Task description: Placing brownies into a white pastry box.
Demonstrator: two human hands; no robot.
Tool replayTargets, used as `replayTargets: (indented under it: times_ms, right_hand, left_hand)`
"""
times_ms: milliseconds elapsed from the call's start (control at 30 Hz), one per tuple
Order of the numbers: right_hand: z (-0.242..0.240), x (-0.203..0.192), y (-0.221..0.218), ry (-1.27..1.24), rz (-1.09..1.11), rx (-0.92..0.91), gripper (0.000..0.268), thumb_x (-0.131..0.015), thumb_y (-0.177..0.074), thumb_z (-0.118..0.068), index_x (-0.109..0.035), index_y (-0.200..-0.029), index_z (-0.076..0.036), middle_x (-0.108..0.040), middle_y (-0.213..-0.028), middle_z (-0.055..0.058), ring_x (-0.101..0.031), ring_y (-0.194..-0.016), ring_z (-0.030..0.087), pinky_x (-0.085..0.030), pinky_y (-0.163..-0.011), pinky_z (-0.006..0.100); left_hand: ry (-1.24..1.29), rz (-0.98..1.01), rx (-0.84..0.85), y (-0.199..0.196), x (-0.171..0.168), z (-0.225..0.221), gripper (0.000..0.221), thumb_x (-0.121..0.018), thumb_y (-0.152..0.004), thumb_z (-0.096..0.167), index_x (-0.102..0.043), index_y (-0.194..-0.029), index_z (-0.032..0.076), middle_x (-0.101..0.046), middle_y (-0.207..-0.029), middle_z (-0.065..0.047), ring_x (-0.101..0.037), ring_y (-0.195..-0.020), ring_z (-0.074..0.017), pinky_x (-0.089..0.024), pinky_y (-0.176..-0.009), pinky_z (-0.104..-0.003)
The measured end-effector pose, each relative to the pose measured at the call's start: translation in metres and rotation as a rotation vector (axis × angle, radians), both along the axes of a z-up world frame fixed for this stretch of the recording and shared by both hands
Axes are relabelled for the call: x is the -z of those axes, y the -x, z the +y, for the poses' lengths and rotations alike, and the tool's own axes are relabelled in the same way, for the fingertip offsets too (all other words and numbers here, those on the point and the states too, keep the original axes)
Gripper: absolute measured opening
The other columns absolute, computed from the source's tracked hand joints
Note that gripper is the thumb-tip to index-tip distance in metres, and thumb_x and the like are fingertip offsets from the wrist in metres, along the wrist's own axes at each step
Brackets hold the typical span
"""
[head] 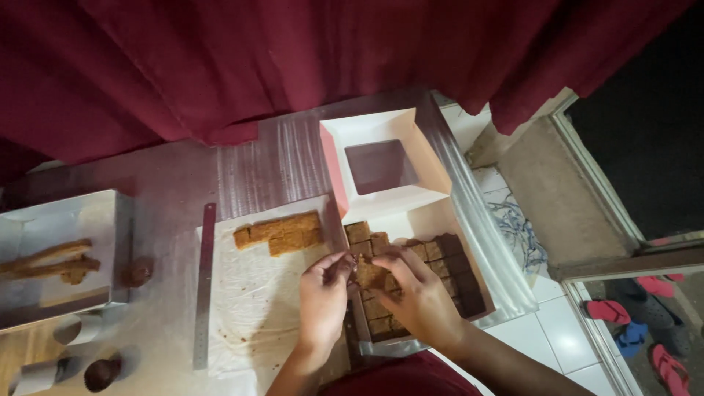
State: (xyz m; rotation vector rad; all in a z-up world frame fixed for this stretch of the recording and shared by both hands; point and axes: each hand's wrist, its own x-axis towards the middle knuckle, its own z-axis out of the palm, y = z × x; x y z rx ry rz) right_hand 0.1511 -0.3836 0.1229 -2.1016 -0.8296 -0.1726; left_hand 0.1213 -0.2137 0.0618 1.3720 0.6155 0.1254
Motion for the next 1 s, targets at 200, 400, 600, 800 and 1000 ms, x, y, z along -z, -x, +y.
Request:
replayTargets:
  times_ms: [200, 400, 600, 800, 1000]
  right_hand:
    - [-0.021, 0.011, -0.007, 0.027, -0.224, -0.1, 0.051, -0.082, -0.07, -0.004, -0.063, -0.117, -0.01, -0.058, -0.129, 0.013, -0.062, -0.125, 0.035, -0.057, -0.099, 0.042]
    - [-0.028, 0.006, -0.016, 0.042, -0.211, -0.124, 0.055, -0.087, -0.065, -0.008, -0.064, -0.115, -0.007, -0.054, -0.132, 0.01, -0.055, -0.131, 0.037, -0.052, -0.105, 0.048]
    - [-0.032, -0.001, -0.024, 0.011, -0.108, -0.08, 0.054, -0.091, -0.065, -0.01, -0.068, -0.114, -0.009, -0.055, -0.134, 0.012, -0.056, -0.126, 0.036, -0.052, -0.1, 0.045]
    - [-0.037, -0.008, -0.029, -0.031, 0.037, -0.072, 0.047, -0.087, -0.071, -0.006, -0.07, -0.114, -0.01, -0.055, -0.137, 0.012, -0.067, -0.114, 0.027, -0.058, -0.095, 0.038]
    - [-0.037, -0.019, -0.029, -0.011, 0.069, -0.092, 0.046, -0.087, -0.073, -0.007, -0.069, -0.114, -0.01, -0.052, -0.136, 0.013, -0.068, -0.113, 0.027, -0.058, -0.094, 0.036]
  left_hand:
    - [0.06, -0.007, -0.039, -0.005, 0.009, -0.019, 0.014, -0.067, -0.096, 0.011, -0.072, -0.093, -0.002, -0.072, -0.079, -0.009, -0.059, -0.066, -0.0129, -0.046, -0.059, -0.027]
    - [-0.021, 0.026, -0.008, -0.005, 0.003, -0.027, 0.011, -0.066, -0.095, 0.011, -0.072, -0.095, 0.001, -0.068, -0.08, -0.007, -0.058, -0.071, -0.0124, -0.046, -0.063, -0.027]
    - [0.254, -0.074, 0.047, -0.002, 0.019, -0.025, 0.019, -0.063, -0.1, 0.02, -0.071, -0.112, 0.006, -0.066, -0.092, -0.003, -0.059, -0.079, -0.0109, -0.047, -0.068, -0.025]
    - [0.718, 0.048, 0.079, -0.012, -0.032, -0.013, 0.025, -0.059, -0.095, 0.021, -0.068, -0.11, 0.004, -0.074, -0.096, -0.012, -0.07, -0.083, -0.0215, -0.06, -0.07, -0.033]
    - [0.801, 0.011, 0.322, -0.015, 0.014, -0.004, 0.006, -0.063, -0.096, 0.004, -0.063, -0.102, 0.001, -0.07, -0.106, -0.014, -0.072, -0.095, -0.0237, -0.063, -0.084, -0.035]
